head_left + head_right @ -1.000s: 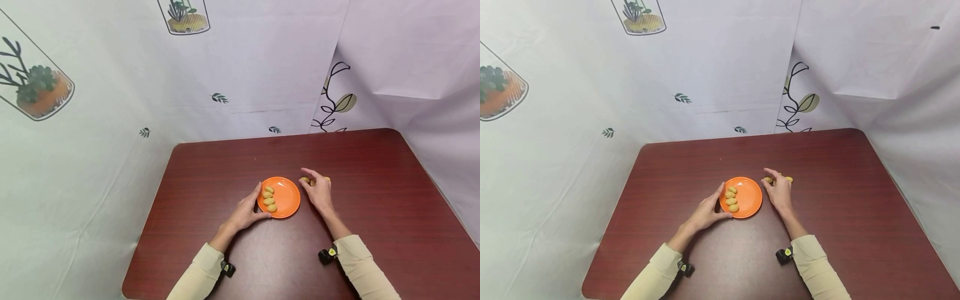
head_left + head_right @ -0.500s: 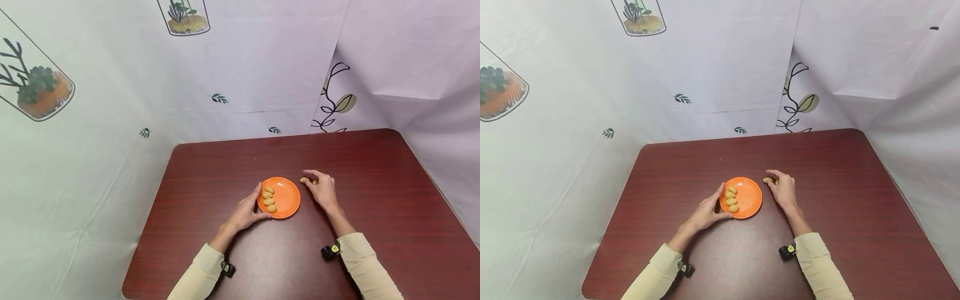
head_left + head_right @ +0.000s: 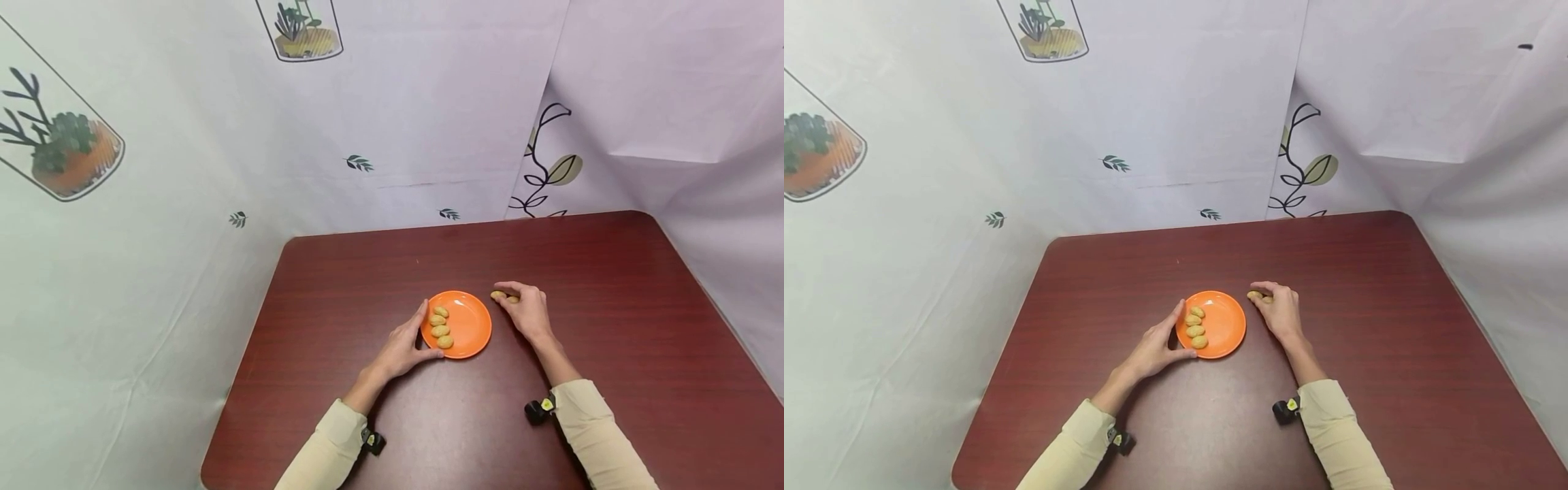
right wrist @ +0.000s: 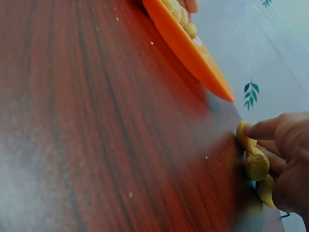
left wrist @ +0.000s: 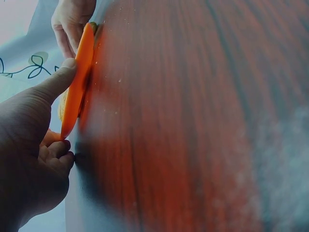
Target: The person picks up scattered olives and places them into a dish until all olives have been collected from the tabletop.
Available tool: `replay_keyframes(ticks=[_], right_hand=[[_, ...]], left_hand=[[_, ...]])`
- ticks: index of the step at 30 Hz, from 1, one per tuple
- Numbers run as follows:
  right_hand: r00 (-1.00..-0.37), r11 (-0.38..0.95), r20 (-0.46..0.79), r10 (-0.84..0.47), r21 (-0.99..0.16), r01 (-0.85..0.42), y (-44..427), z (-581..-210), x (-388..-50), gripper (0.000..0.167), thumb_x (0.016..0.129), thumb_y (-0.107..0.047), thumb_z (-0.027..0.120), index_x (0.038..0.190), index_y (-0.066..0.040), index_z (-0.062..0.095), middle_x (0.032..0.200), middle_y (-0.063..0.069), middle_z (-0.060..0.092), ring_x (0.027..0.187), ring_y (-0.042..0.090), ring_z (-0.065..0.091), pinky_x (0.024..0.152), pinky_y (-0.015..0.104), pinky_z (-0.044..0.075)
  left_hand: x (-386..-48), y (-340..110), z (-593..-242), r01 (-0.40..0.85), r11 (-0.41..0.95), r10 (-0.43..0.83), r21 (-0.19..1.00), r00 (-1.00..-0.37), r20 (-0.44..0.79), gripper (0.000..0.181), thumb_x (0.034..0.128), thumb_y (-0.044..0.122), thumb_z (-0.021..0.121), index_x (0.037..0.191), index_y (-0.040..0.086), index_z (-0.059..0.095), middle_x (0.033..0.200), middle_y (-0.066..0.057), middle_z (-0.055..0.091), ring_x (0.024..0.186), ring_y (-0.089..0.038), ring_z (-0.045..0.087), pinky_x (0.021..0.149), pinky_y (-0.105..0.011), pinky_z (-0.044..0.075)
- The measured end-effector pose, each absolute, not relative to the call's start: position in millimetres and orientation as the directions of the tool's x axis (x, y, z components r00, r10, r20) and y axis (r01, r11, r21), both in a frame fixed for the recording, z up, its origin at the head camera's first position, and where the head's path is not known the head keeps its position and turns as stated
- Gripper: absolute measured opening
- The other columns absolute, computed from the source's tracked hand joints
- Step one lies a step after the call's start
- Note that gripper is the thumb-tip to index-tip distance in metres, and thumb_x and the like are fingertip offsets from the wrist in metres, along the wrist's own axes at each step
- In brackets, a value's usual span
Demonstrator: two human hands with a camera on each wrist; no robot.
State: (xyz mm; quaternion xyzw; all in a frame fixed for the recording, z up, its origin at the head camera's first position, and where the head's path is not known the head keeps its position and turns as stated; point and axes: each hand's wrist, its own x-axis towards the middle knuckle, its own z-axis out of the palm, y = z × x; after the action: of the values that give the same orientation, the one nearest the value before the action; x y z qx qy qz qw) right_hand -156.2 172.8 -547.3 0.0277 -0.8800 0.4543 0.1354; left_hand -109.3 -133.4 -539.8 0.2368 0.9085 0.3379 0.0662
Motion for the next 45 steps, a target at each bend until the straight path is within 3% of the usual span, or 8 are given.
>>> replay_keyframes(ticks=[3, 11, 23, 27, 33, 38, 43, 45], right_hand=[[-0.960, 0.591, 0.269, 0.074, -0.788, -0.175, 174, -547, -157, 0.022, 0.090, -0.005, 0.085, 0.112, -0.002, 0.082, 0.105, 0.015, 0.080, 0.099, 0.034, 0.078, 0.080, 0.026, 0.058], [-0.962, 0.551, 0.255, 0.094, -0.818, -0.163, 175, -545, -158, 0.019, 0.091, -0.007, 0.086, 0.109, -0.002, 0.083, 0.102, 0.015, 0.081, 0.092, 0.031, 0.079, 0.069, 0.002, 0.044], [-0.963, 0.465, 0.238, 0.125, -0.872, -0.155, 177, -538, -155, 0.017, 0.095, -0.012, 0.083, 0.111, -0.005, 0.081, 0.090, 0.015, 0.079, 0.042, 0.022, 0.059, 0.040, 0.022, 0.045], [-0.957, 0.451, 0.254, 0.138, -0.877, -0.167, 174, -536, -155, 0.018, 0.094, -0.011, 0.083, 0.110, -0.005, 0.082, 0.092, 0.015, 0.080, 0.050, 0.025, 0.067, 0.042, 0.019, 0.046], [-0.947, 0.446, 0.299, 0.122, -0.868, -0.217, 166, -535, -155, 0.019, 0.092, -0.009, 0.085, 0.110, -0.002, 0.083, 0.099, 0.017, 0.080, 0.087, 0.033, 0.080, 0.065, 0.005, 0.050], [-0.944, 0.450, 0.313, 0.101, -0.861, -0.237, 157, -536, -154, 0.019, 0.091, -0.011, 0.086, 0.108, -0.004, 0.083, 0.099, 0.015, 0.081, 0.086, 0.032, 0.080, 0.078, -0.002, 0.037], [-0.946, 0.461, 0.315, 0.072, -0.852, -0.248, 147, -533, -154, 0.018, 0.091, -0.012, 0.087, 0.108, -0.005, 0.085, 0.100, 0.014, 0.081, 0.086, 0.029, 0.080, 0.081, 0.004, 0.037], [-0.952, 0.444, 0.301, 0.059, -0.862, -0.245, 143, -533, -154, 0.019, 0.091, -0.012, 0.087, 0.108, -0.004, 0.085, 0.100, 0.014, 0.081, 0.086, 0.028, 0.080, 0.071, 0.006, 0.049]], left_hand=[[-109, -133, -539, 0.387, 0.656, 0.476, 0.648, -0.878, 0.043, 0.115, 0.0878, 0.041, 0.089, 0.171, 0.007, 0.017, 0.174, -0.008, 0.024, 0.154, -0.029, 0.038, 0.122, -0.051, 0.035], [-109, -133, -540, 0.383, 0.661, 0.473, 0.645, -0.880, 0.037, 0.115, 0.0878, 0.043, 0.089, 0.171, 0.007, 0.018, 0.174, -0.007, 0.025, 0.153, -0.030, 0.039, 0.122, -0.053, 0.035], [-110, -133, -538, 0.384, 0.665, 0.472, 0.641, -0.881, 0.038, 0.114, 0.0880, 0.041, 0.089, 0.171, 0.006, 0.018, 0.174, -0.010, 0.025, 0.153, -0.031, 0.038, 0.122, -0.051, 0.035], [-109, -134, -538, 0.385, 0.666, 0.472, 0.639, -0.881, 0.039, 0.114, 0.0880, 0.041, 0.089, 0.171, 0.007, 0.018, 0.174, -0.010, 0.025, 0.153, -0.031, 0.038, 0.122, -0.052, 0.035], [-109, -133, -540, 0.384, 0.666, 0.471, 0.640, -0.881, 0.039, 0.114, 0.0878, 0.041, 0.089, 0.171, 0.007, 0.018, 0.174, -0.009, 0.026, 0.153, -0.031, 0.039, 0.122, -0.052, 0.036], [-109, -133, -541, 0.389, 0.663, 0.473, 0.640, -0.880, 0.045, 0.115, 0.0876, 0.041, 0.089, 0.171, 0.007, 0.018, 0.174, -0.008, 0.026, 0.152, -0.032, 0.040, 0.121, -0.052, 0.036], [-109, -132, -540, 0.391, 0.661, 0.473, 0.640, -0.880, 0.049, 0.115, 0.0876, 0.041, 0.089, 0.170, 0.006, 0.018, 0.173, -0.009, 0.027, 0.152, -0.032, 0.041, 0.121, -0.052, 0.036], [-109, -132, -539, 0.391, 0.658, 0.474, 0.644, -0.879, 0.050, 0.114, 0.0877, 0.041, 0.089, 0.170, 0.006, 0.019, 0.173, -0.009, 0.027, 0.152, -0.031, 0.041, 0.121, -0.052, 0.036]])
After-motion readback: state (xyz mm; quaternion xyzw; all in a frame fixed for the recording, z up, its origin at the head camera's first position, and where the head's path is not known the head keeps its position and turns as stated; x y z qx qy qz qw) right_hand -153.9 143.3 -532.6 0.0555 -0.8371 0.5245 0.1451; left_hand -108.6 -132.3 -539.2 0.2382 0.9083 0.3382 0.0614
